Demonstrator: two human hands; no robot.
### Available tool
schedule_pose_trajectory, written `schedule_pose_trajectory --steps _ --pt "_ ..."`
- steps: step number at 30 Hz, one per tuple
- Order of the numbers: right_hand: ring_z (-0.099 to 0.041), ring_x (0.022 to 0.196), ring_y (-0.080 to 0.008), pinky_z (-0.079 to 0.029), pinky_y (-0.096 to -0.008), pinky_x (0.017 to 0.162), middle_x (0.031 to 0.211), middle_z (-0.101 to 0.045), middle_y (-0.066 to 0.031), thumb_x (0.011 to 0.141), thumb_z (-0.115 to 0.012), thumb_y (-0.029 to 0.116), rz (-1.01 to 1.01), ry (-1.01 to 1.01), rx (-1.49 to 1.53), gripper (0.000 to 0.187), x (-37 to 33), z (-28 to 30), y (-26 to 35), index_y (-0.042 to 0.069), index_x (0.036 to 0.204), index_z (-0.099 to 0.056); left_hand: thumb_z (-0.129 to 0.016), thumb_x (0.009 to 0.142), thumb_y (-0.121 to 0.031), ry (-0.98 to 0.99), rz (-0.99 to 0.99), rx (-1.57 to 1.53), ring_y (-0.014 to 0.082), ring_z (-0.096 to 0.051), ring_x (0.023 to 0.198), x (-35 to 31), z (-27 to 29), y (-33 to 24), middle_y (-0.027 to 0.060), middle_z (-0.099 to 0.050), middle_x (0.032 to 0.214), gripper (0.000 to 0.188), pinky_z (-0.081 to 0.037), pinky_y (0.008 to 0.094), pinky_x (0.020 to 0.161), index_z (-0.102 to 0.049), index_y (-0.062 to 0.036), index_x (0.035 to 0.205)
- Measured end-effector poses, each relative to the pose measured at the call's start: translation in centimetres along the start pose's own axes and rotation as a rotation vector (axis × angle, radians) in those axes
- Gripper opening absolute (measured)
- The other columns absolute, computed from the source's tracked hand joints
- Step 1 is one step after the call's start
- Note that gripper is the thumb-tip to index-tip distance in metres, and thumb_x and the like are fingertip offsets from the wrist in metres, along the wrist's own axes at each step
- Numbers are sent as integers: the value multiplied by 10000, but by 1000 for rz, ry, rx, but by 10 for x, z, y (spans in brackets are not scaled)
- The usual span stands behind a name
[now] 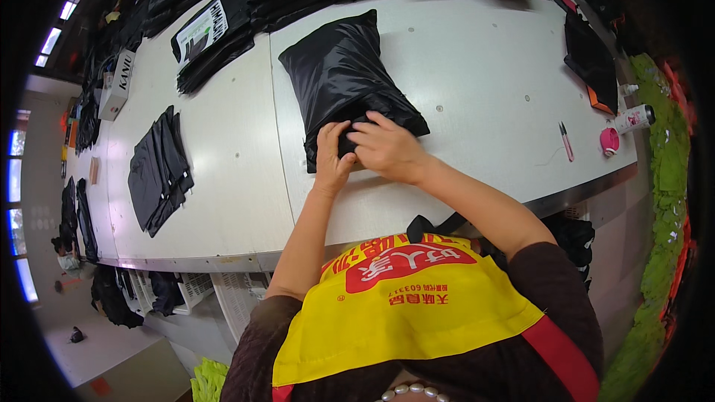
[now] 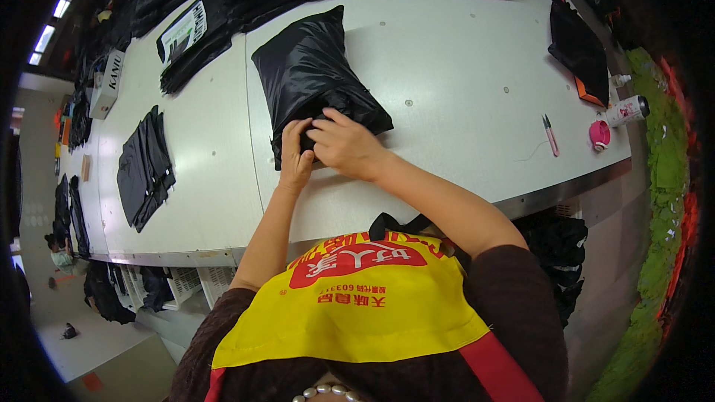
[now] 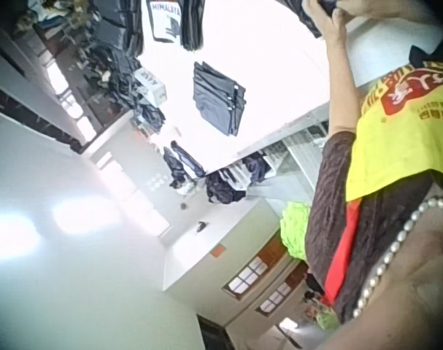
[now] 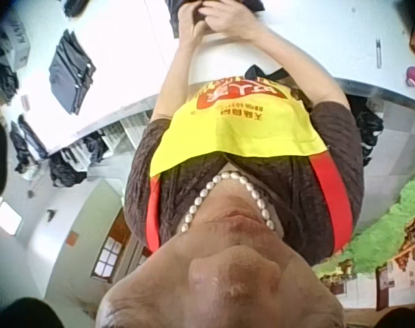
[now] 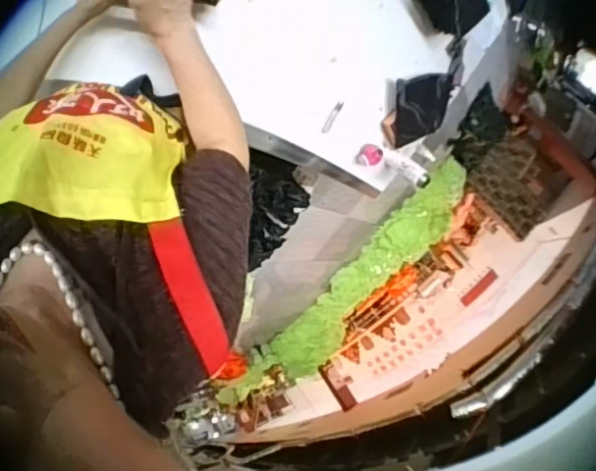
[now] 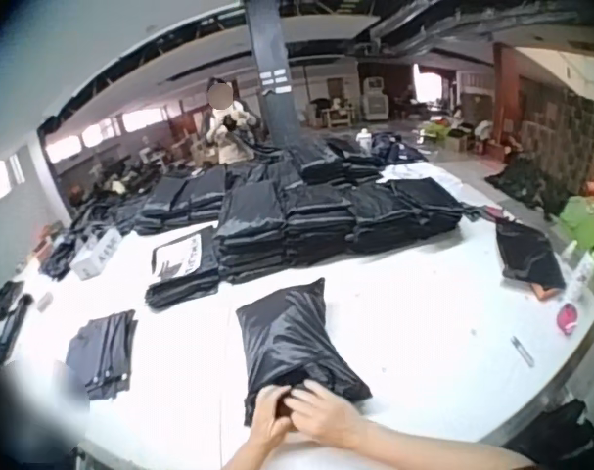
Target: The person folds black garments and places them into black plastic shipping bags on a white table. They seal each bag and stack the completed packages. The person also uses a small pink tool to cut a drawstring on a larger black garment before folding it.
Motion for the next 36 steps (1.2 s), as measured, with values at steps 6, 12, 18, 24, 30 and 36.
schedule_pose_trajectory --steps 6,12,18,24,30,36 --pt "-613 829 -314 -498 -366 736 935 -640 -138 800 -593 55 -754 -288 374 164 -53 43 -129 -9 949 -619 -649 692 -623 210 113 364 417 -353 1179 5 -16 -12 254 -347 1272 812 -282 463 1021 -463 -123 1304" --pt "-611 855 -336 -499 -381 746 932 -645 -155 814 -602 104 -565 -97 403 202 -24 1 -144 28 1000 -622 -749 611 -576 93 0 489 413 -283 1236 12 -24 -15 241 -239 1362 933 -242 520 1033 -374 -136 1342" --pt "-606 795 -334 -500 -383 699 874 -635 -134 823 -586 148 -493 141 184 193 -5 -14 -144 44 983 -616 -759 646 -484 56 -338 625 370 -320 1278 30 -59 -48 217 -282 1403 932 -297 545 974 -332 -50 1351" --pt "-586 736 -323 -484 -388 651 790 -603 -132 828 -542 49 -493 -231 411 85 -13 0 -149 28 891 -596 -751 671 -292 204 -268 785 304 -402 1237 45 -67 -52 129 -428 1352 734 -399 409 785 -443 -77 1302" --pt "-580 788 -315 -486 -391 652 821 -604 -130 774 -528 -4 -433 -237 200 116 -17 6 -125 15 876 -581 -629 764 -260 451 321 720 292 -544 1019 59 -73 -5 94 -579 1123 433 -439 456 707 -545 -124 1165" --pt "-584 825 -318 -467 -387 774 867 -615 -134 754 -550 57 -394 -295 384 136 14 15 -93 26 880 -590 -640 750 -259 152 70 680 250 -465 1162 73 -56 8 97 -515 1242 565 -409 489 819 -479 -139 1279"
Point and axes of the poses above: each hand's wrist, its own x-axis towards the middle knuckle, its own z-axis out of the back of the hand, y = z × x, the point moved 9 cm from there along x, towards the middle knuckle
